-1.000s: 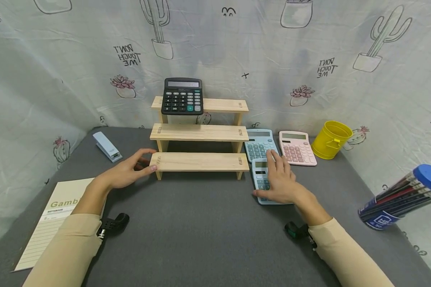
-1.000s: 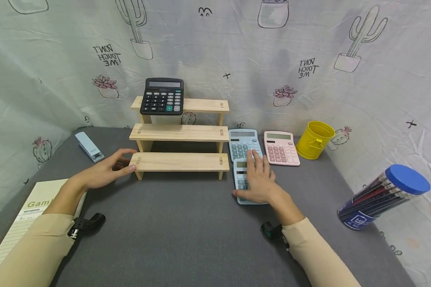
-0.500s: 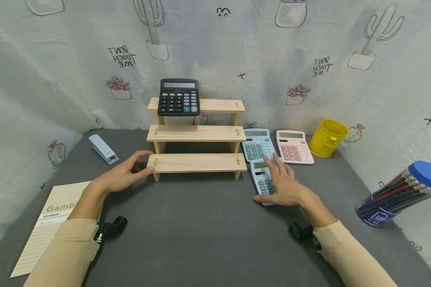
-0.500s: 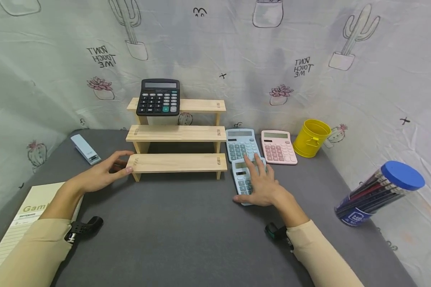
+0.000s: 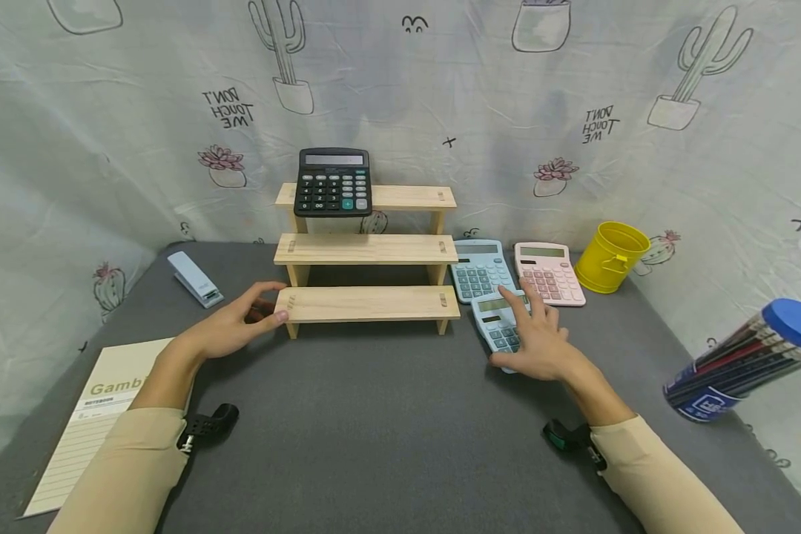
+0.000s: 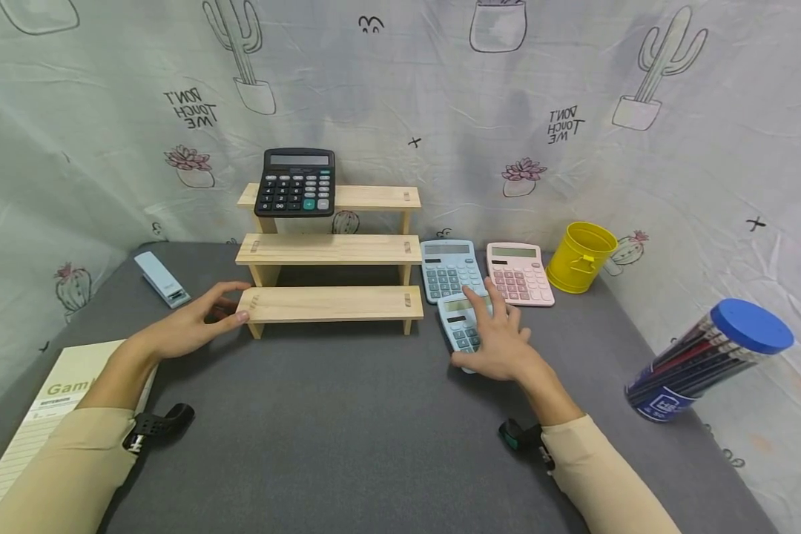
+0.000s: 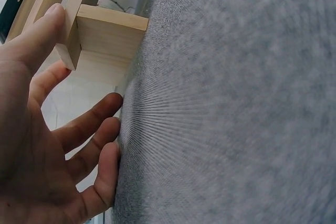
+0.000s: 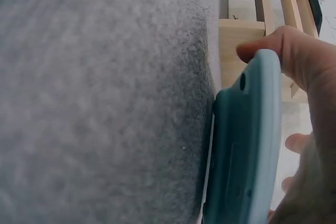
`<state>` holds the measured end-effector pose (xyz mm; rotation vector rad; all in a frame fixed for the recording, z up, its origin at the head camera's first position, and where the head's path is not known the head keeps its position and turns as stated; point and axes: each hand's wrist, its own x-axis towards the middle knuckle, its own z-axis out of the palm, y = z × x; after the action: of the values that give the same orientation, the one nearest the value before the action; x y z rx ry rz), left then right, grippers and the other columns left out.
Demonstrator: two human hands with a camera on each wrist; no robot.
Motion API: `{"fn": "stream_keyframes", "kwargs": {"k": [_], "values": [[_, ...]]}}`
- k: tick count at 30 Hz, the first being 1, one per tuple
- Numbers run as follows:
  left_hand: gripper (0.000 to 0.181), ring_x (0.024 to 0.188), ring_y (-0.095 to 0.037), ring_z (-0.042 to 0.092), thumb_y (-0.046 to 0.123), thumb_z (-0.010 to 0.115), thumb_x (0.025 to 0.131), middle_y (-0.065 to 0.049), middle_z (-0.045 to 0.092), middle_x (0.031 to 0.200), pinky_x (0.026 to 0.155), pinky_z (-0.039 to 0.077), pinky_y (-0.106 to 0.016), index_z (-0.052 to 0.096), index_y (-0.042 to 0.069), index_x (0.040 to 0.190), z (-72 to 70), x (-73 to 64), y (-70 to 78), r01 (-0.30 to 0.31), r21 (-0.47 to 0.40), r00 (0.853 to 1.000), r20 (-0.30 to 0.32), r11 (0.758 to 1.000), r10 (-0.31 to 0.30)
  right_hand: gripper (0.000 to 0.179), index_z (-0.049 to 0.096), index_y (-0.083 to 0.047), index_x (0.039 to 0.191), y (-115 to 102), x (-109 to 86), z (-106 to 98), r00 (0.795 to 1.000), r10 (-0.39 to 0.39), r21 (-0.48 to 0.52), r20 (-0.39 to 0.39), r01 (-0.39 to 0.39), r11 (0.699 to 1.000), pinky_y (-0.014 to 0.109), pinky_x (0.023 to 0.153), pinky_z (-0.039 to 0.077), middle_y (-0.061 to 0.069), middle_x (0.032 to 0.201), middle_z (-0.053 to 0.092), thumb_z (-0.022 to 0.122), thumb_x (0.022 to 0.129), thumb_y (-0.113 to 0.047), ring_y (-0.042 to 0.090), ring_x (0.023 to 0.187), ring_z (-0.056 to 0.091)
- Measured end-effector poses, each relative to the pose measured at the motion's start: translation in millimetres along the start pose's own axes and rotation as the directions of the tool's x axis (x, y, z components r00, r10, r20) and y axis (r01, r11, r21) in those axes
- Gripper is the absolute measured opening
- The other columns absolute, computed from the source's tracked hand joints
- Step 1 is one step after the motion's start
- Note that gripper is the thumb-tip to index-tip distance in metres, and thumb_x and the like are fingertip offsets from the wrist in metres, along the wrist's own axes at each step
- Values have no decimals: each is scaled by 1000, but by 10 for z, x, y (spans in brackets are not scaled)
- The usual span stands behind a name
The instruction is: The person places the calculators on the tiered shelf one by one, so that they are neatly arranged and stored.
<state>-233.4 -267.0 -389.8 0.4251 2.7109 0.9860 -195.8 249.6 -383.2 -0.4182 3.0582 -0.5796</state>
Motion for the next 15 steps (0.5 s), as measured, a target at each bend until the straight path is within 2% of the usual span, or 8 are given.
{"fn": "stream_keyframes", "kwargs": {"k": [8,15], "values": [[75,133,-49,49,58,53,103,-30,45,149,90,50,-59,20,26,162,10,5,-13,-2,0,1000,-2,1000,2,107,21,-18,162,18,-9,-65,993,-37,42,-109,42,998,75,86,29,16,170,0,83,77,-38,60,139,16],[73,132,-49,49,55,54,103,-29,46,148,91,49,-60,20,26,161,3,-5,6,-9,-2,1000,-2,1000,9,105,25,-20,161,-13,-3,-172,977,-79,89,-198,98,991,77,89,25,15,169,5,85,75,-32,57,137,18]]}}
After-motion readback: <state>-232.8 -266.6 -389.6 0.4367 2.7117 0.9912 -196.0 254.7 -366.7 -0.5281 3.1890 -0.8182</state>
